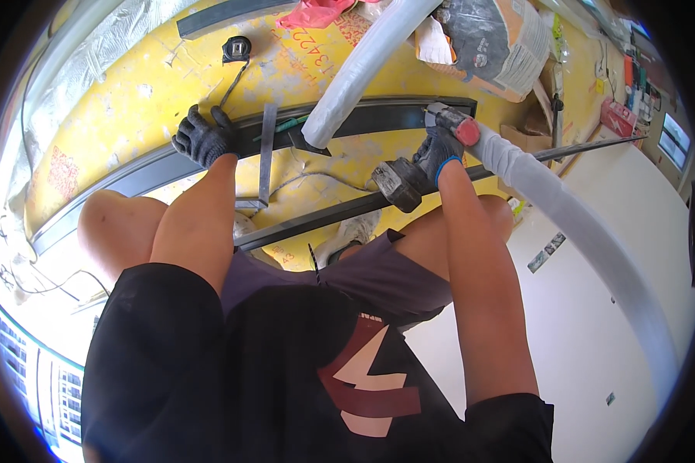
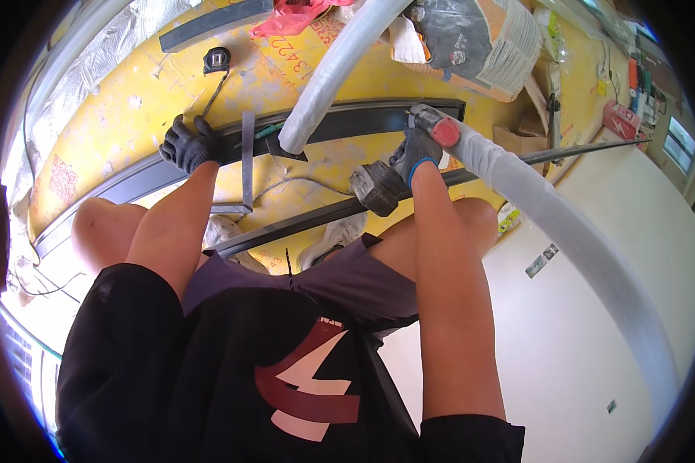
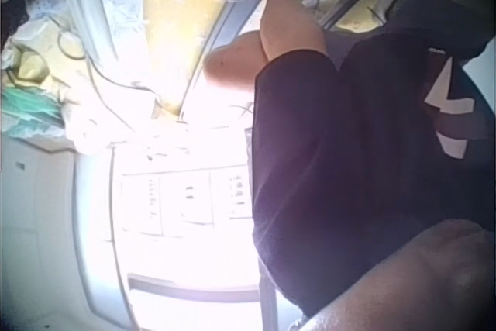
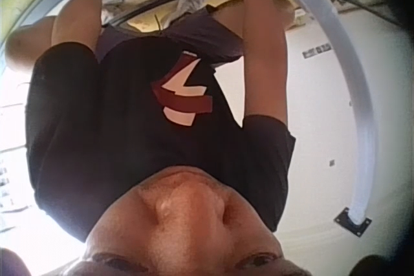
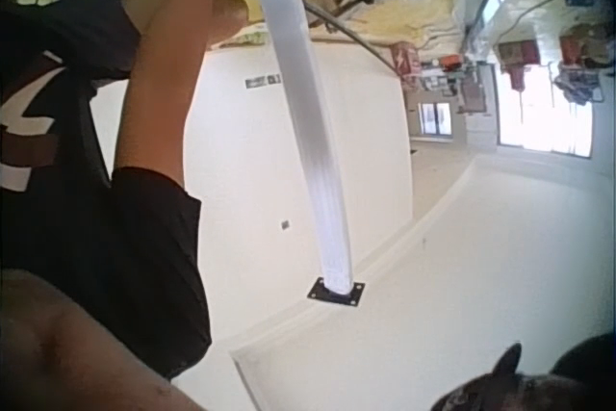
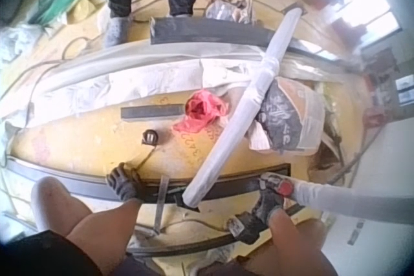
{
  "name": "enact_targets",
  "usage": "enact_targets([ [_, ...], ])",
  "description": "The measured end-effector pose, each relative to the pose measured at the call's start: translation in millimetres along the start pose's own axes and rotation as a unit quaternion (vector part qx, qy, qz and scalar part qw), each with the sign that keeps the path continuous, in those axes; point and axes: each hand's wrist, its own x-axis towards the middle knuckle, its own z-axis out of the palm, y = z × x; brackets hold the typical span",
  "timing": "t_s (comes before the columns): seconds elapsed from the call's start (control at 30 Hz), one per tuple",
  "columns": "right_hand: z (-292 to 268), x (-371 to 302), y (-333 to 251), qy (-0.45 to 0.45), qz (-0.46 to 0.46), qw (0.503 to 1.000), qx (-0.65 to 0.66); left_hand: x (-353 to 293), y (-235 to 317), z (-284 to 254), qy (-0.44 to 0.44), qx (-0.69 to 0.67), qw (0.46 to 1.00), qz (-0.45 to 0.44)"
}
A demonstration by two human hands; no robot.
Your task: Drilling holes into a metal track on the floor of a construction site.
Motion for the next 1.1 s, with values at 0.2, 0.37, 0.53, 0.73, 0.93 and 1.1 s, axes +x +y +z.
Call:
enact_targets([
  [0.2, 2, 9, 1, -0.006, -0.001, 0.994, 0.108, 0, 5, -2, -0.008, 0.004, 1.000, -0.006],
  [0.37, 17, 5, -8, 0.046, 0.084, 0.967, 0.237, 1, 0, -2, -0.004, 0.003, 1.000, -0.006],
  [0.53, 18, 5, -5, 0.041, 0.080, 0.965, 0.244, 2, -5, -3, 0.002, 0.000, 1.000, 0.001],
  [0.73, 8, 11, 0, 0.003, 0.061, 0.981, 0.185, 3, -5, 3, -0.017, -0.003, 1.000, 0.007],
  [0.93, -10, 5, 6, -0.005, -0.080, 0.995, 0.057, -1, 6, 2, 0.048, 0.014, 0.998, 0.042],
  [1.1, 27, -32, -26, 0.104, 0.097, 0.969, 0.200, 3, -7, 3, -0.004, -0.005, 1.000, 0.007],
])
